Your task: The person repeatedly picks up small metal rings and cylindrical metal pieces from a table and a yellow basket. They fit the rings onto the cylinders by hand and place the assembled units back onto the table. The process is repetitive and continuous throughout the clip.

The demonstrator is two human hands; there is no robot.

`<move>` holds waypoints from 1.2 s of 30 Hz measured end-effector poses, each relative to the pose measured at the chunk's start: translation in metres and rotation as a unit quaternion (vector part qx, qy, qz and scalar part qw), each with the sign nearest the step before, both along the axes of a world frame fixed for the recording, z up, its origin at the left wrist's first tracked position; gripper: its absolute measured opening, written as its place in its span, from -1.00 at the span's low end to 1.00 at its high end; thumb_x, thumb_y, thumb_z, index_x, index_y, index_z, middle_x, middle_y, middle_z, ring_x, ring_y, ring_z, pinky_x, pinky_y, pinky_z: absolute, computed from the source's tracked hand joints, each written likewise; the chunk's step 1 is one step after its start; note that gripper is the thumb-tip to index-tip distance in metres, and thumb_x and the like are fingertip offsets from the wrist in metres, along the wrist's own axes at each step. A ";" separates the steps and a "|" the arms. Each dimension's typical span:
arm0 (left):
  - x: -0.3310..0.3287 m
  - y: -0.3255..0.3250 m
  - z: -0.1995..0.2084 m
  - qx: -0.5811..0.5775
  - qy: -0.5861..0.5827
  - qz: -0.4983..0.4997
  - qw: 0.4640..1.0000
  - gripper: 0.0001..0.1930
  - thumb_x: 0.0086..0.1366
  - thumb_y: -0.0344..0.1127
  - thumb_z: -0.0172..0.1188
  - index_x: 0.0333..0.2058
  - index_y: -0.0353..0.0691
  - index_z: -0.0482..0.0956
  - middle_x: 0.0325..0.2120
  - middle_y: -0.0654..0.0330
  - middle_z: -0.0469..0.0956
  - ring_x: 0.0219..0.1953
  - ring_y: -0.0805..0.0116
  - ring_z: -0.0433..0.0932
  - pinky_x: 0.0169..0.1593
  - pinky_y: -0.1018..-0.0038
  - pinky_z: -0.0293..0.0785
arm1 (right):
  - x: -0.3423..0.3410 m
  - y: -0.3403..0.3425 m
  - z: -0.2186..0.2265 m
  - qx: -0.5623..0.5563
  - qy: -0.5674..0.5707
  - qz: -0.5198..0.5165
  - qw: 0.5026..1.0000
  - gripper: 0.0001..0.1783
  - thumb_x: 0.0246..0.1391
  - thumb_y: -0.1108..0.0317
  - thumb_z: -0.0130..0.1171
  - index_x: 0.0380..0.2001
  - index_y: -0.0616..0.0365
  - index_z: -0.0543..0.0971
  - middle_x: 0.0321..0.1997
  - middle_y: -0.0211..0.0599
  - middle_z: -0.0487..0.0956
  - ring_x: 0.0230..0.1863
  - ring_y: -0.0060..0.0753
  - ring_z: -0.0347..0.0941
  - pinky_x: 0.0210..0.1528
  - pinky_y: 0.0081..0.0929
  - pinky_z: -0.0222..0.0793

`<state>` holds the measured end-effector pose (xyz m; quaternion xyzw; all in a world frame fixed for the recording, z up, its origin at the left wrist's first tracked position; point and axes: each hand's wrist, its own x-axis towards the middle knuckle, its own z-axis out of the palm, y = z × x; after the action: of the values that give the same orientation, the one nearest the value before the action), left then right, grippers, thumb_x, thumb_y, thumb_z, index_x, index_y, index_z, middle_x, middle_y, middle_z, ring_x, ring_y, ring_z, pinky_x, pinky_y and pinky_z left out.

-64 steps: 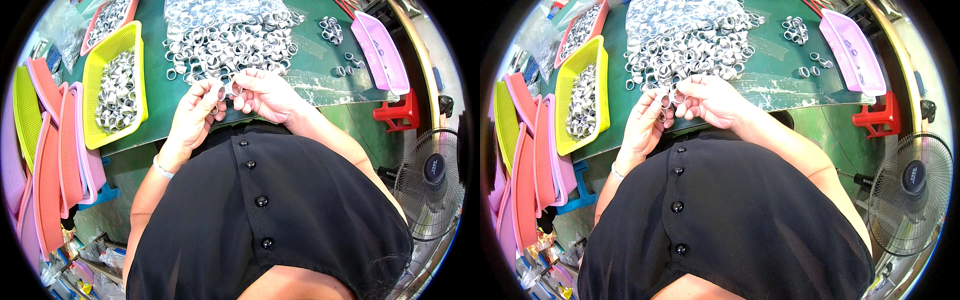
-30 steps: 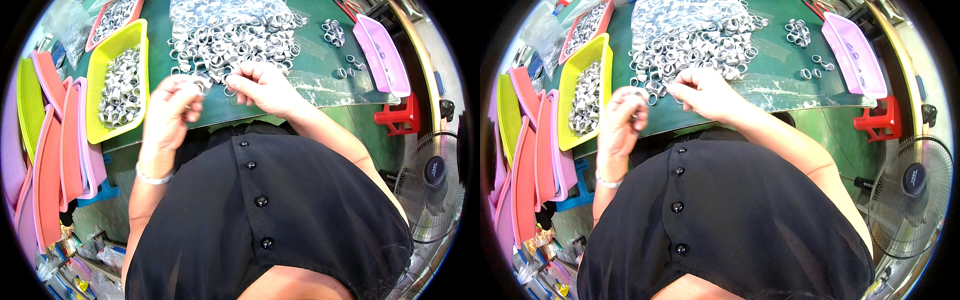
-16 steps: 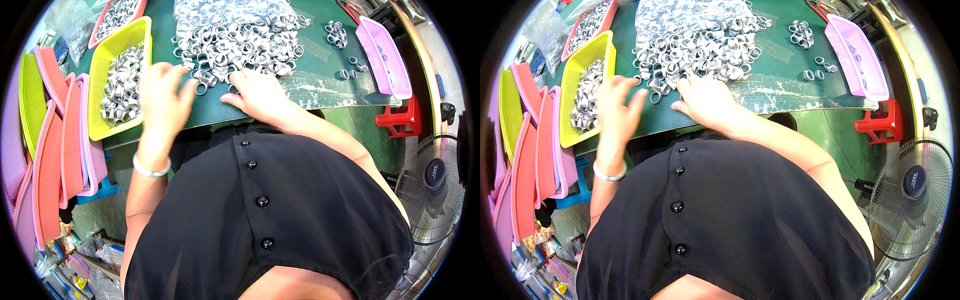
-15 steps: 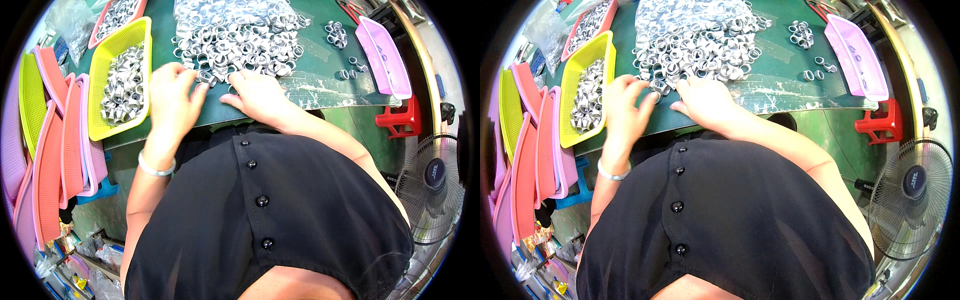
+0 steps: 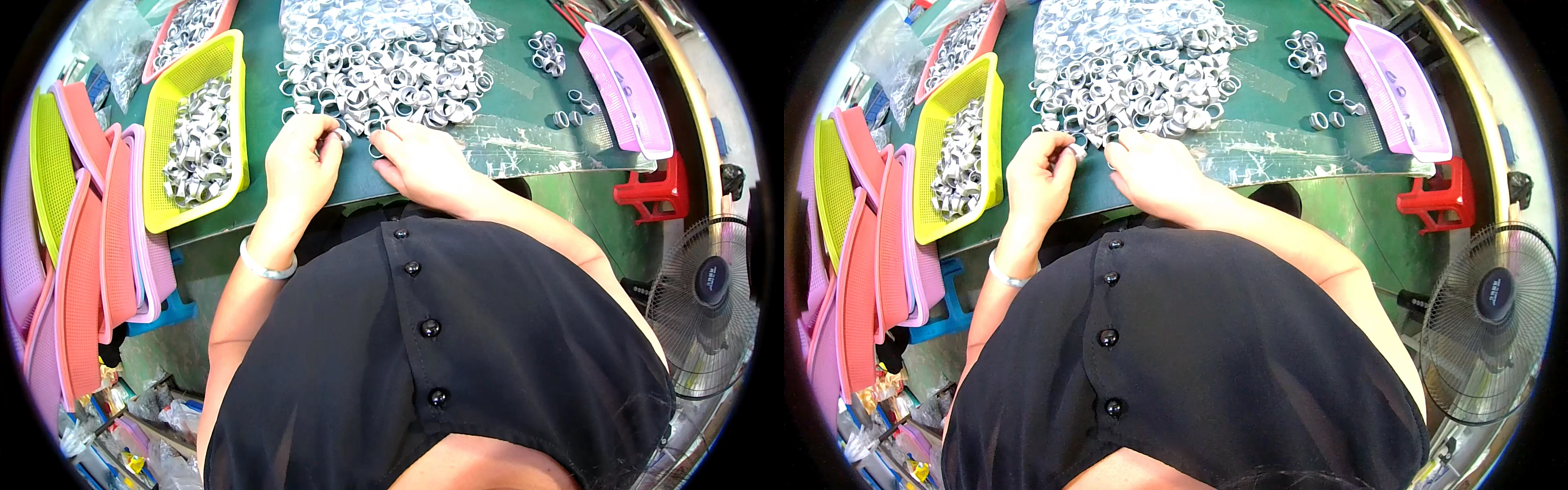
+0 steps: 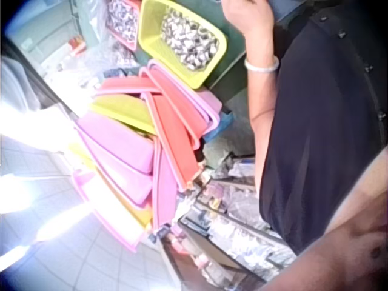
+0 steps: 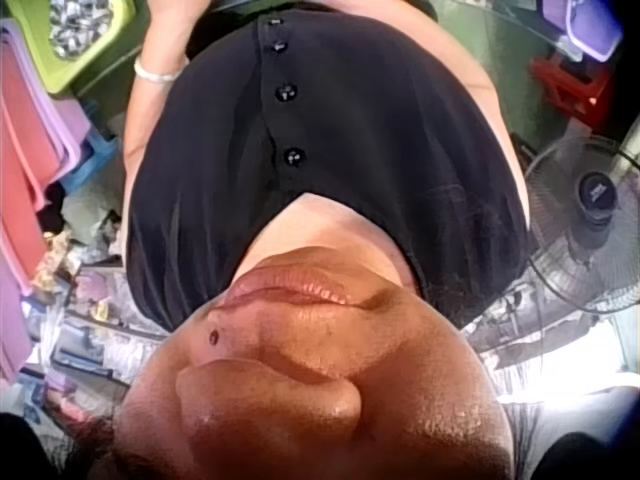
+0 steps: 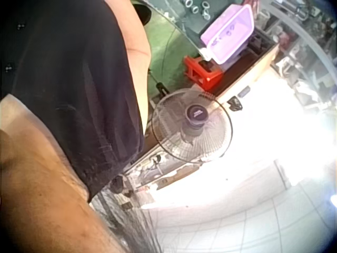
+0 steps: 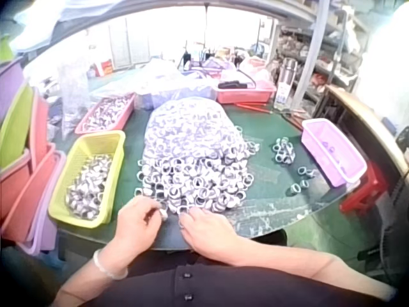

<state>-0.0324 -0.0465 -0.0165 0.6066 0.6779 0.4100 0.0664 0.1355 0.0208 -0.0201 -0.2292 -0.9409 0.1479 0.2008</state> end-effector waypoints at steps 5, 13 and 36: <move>-0.001 -0.005 0.005 -0.111 -0.455 -0.050 0.882 -0.87 0.15 -0.54 -0.01 -0.32 -0.33 0.47 -0.46 0.23 0.48 -0.53 0.52 0.47 -0.46 0.69 0.38 | 0.000 0.003 -0.004 -0.010 -0.024 0.044 0.999 -0.85 -0.09 0.36 0.07 -0.40 0.15 0.43 -0.39 -0.27 0.38 -0.33 -0.23 0.37 -0.35 -0.38 0.34; -0.007 -0.021 -0.001 -0.173 -0.661 -0.119 0.720 -0.72 0.12 -0.62 -0.09 -0.17 -0.38 0.43 -0.33 0.10 0.49 -0.38 0.46 0.49 -0.24 0.67 0.41 | 0.006 0.012 -0.004 -0.042 0.032 0.074 0.996 -0.88 -0.07 0.36 0.05 -0.45 0.17 0.42 -0.37 -0.24 0.39 -0.33 -0.17 0.37 -0.34 -0.36 0.33; 0.010 -0.025 -0.013 -0.140 -0.668 -0.144 0.717 -0.78 0.19 -0.42 0.06 -0.17 -0.29 0.38 -0.37 0.24 0.46 -0.42 0.54 0.42 -0.33 0.71 0.34 | 0.003 0.008 -0.015 -0.478 0.183 0.062 0.857 -0.71 -0.02 0.44 0.10 -0.18 0.19 0.38 -0.44 -0.48 0.43 -0.50 -0.75 0.32 -0.50 -0.72 0.25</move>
<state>-0.0225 -0.0719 -0.0299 0.2494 0.4115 0.5948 0.6439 0.1386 0.0287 -0.0348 -0.2074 -0.7131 0.6306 0.2254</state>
